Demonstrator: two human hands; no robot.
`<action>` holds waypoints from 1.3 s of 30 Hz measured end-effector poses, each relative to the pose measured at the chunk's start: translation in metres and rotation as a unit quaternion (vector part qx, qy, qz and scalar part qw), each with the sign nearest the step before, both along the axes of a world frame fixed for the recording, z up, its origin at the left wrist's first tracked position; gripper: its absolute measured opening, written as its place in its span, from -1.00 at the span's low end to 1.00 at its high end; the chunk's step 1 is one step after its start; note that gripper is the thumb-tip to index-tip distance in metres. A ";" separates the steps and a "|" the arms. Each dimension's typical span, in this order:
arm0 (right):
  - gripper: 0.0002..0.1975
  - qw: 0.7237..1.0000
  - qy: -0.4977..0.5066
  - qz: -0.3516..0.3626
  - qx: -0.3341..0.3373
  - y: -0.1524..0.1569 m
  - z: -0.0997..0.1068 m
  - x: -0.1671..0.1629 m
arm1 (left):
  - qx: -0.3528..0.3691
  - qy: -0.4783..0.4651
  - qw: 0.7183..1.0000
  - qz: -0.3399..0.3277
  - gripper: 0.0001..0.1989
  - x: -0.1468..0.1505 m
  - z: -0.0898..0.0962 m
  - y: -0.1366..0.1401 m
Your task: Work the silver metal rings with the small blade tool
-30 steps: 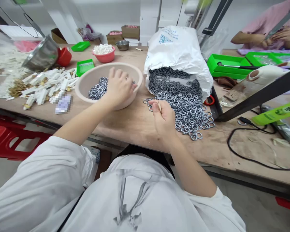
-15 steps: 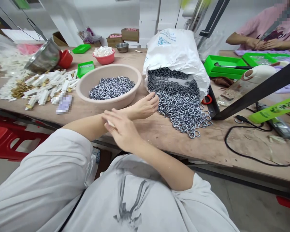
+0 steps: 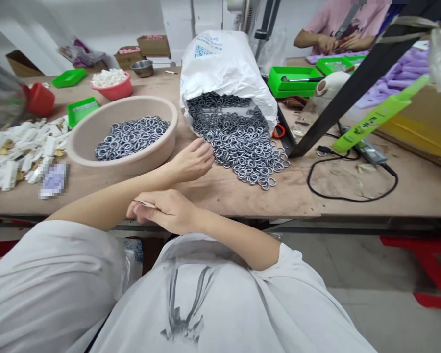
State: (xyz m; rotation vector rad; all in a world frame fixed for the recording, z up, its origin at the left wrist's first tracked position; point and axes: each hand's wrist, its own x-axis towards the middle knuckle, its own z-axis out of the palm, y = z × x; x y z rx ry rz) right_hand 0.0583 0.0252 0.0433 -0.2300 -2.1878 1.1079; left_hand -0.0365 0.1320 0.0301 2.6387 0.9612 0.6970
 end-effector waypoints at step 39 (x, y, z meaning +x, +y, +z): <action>-0.73 0.892 0.185 -0.305 -0.275 -0.002 -0.061 0.058 | -0.340 -0.514 0.764 0.191 -0.57 0.019 -0.037 -0.119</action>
